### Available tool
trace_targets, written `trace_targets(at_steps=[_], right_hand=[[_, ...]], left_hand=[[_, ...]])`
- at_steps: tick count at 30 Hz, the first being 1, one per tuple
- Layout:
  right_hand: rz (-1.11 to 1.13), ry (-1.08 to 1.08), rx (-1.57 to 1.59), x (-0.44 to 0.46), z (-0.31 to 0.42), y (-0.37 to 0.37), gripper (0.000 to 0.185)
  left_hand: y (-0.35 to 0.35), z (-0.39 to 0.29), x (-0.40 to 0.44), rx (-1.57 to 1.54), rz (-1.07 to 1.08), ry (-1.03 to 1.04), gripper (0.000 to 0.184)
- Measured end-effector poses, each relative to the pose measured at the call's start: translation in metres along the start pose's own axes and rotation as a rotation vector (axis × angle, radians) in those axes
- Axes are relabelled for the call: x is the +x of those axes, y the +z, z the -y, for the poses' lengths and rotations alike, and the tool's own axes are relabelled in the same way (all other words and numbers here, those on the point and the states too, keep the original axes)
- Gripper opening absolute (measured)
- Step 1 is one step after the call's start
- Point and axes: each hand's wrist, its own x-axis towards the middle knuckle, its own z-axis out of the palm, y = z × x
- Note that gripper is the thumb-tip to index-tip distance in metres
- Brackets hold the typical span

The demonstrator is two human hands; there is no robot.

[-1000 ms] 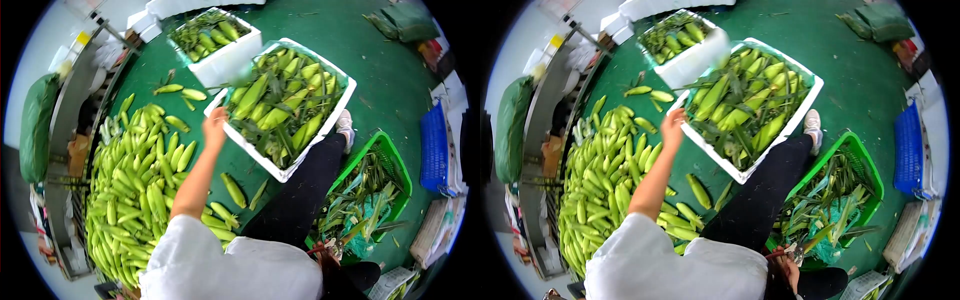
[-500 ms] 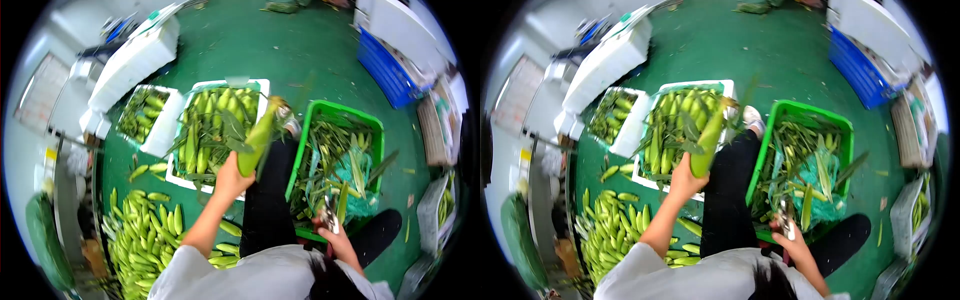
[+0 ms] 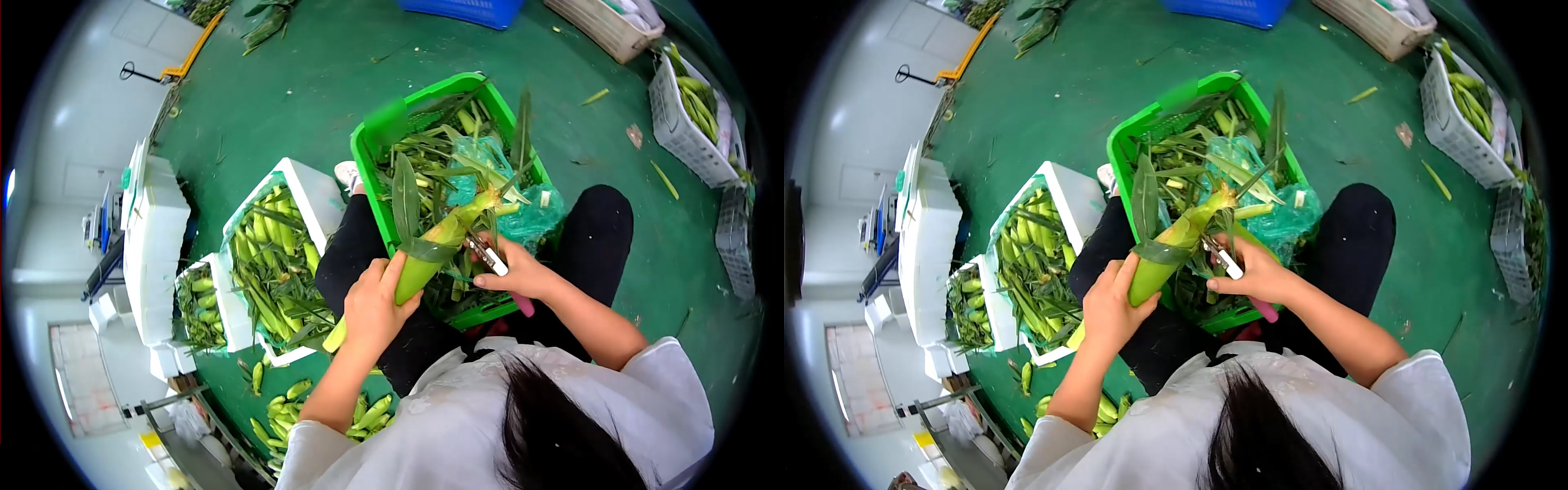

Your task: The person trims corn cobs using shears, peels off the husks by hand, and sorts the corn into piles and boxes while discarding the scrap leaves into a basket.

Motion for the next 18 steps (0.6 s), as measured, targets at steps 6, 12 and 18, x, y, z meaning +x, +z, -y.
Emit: trace_targets(at_steps=[6, 12, 18], right_hand=[[-0.043, 0.219, 0.439, -0.029, -0.012, -0.001, 0.029], [-0.228, 0.152, 0.790, -0.057, 0.004, 0.007, 0.040], [-0.194, 0.216, 0.569, -0.078, -0.007, 0.018, 0.052]], left_hand=[[-0.008, -0.010, 0.026, -0.064, 0.174, 0.057, 0.072], [0.030, -0.007, 0.038, -1.426, 0.099, -0.372, 0.069], [0.076, -0.033, 0.076, -1.832, -0.238, -0.278, 0.066]])
